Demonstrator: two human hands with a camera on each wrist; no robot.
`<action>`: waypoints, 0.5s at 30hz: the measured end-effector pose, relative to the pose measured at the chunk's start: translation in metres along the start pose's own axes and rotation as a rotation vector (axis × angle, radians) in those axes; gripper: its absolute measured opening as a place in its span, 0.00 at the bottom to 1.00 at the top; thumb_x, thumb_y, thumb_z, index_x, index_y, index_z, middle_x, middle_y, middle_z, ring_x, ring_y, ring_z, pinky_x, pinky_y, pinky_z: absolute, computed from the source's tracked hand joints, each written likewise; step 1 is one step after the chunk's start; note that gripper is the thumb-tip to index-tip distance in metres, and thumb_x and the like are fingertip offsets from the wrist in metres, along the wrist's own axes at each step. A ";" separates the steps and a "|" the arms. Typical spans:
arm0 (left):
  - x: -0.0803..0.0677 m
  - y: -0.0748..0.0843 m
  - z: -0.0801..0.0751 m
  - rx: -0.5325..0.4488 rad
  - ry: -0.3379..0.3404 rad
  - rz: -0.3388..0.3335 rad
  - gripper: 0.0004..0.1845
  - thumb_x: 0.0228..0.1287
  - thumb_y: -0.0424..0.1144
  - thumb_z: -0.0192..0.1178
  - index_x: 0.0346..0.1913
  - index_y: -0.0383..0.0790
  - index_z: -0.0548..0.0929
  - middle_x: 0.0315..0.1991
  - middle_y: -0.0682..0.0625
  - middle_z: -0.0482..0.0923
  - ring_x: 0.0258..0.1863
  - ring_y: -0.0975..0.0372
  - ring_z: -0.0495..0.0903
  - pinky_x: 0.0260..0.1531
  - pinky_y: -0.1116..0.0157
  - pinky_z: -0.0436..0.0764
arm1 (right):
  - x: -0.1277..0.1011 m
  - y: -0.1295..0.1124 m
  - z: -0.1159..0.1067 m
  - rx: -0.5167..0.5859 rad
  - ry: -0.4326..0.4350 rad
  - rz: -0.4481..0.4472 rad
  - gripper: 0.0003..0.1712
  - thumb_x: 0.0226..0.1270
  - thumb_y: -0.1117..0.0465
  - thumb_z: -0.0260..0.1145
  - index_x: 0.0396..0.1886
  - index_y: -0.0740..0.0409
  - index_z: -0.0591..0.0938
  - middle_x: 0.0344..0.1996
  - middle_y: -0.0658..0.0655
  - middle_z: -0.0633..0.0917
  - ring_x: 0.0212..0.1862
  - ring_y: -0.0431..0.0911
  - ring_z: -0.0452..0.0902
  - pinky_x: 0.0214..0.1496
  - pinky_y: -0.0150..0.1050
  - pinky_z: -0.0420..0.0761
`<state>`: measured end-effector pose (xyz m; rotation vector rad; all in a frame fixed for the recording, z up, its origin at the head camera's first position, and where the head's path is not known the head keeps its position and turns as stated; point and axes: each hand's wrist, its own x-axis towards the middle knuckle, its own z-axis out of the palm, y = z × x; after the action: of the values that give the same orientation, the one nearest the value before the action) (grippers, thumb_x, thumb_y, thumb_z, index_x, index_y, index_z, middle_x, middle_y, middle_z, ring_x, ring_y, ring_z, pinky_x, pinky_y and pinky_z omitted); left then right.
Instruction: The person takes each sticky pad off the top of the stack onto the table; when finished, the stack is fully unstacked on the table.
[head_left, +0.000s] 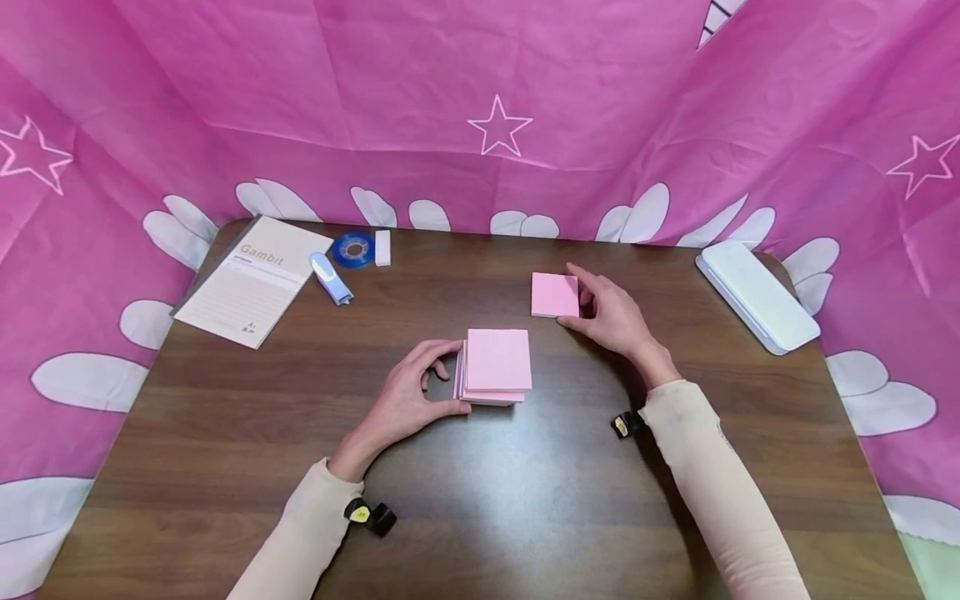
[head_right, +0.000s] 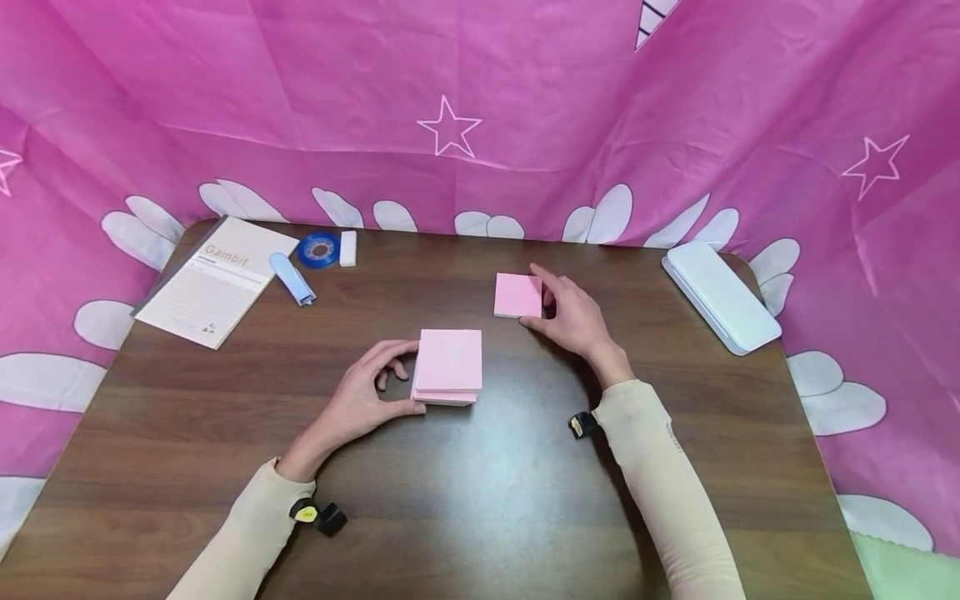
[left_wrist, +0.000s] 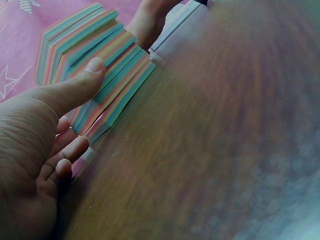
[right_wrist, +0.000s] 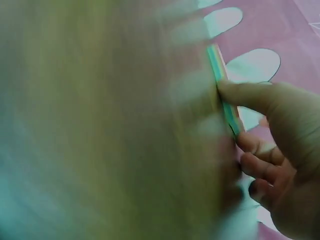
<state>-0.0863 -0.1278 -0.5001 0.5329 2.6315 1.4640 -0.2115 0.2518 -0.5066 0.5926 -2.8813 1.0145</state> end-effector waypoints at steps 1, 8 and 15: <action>0.000 0.000 0.000 0.000 0.001 0.000 0.49 0.52 0.44 0.91 0.78 0.48 0.80 0.67 0.52 0.79 0.49 0.61 0.78 0.42 0.67 0.72 | -0.001 0.001 0.002 -0.006 0.016 -0.011 0.47 0.65 0.48 0.85 0.81 0.53 0.78 0.39 0.56 0.80 0.40 0.51 0.73 0.42 0.47 0.71; 0.000 -0.001 0.001 -0.002 0.003 0.003 0.48 0.52 0.44 0.91 0.78 0.48 0.80 0.67 0.52 0.79 0.48 0.61 0.78 0.41 0.67 0.73 | 0.002 0.015 0.017 -0.088 0.088 0.013 0.33 0.71 0.51 0.82 0.74 0.46 0.86 0.38 0.53 0.79 0.39 0.49 0.74 0.41 0.47 0.73; 0.000 -0.001 0.001 0.000 0.003 0.004 0.49 0.52 0.44 0.91 0.78 0.47 0.80 0.67 0.51 0.79 0.48 0.62 0.78 0.42 0.67 0.73 | 0.016 0.019 0.022 -0.127 0.115 0.075 0.34 0.73 0.47 0.80 0.76 0.44 0.84 0.37 0.54 0.78 0.37 0.52 0.74 0.38 0.49 0.73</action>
<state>-0.0861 -0.1273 -0.5014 0.5363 2.6340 1.4667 -0.2313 0.2468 -0.5327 0.4075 -2.8576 0.8360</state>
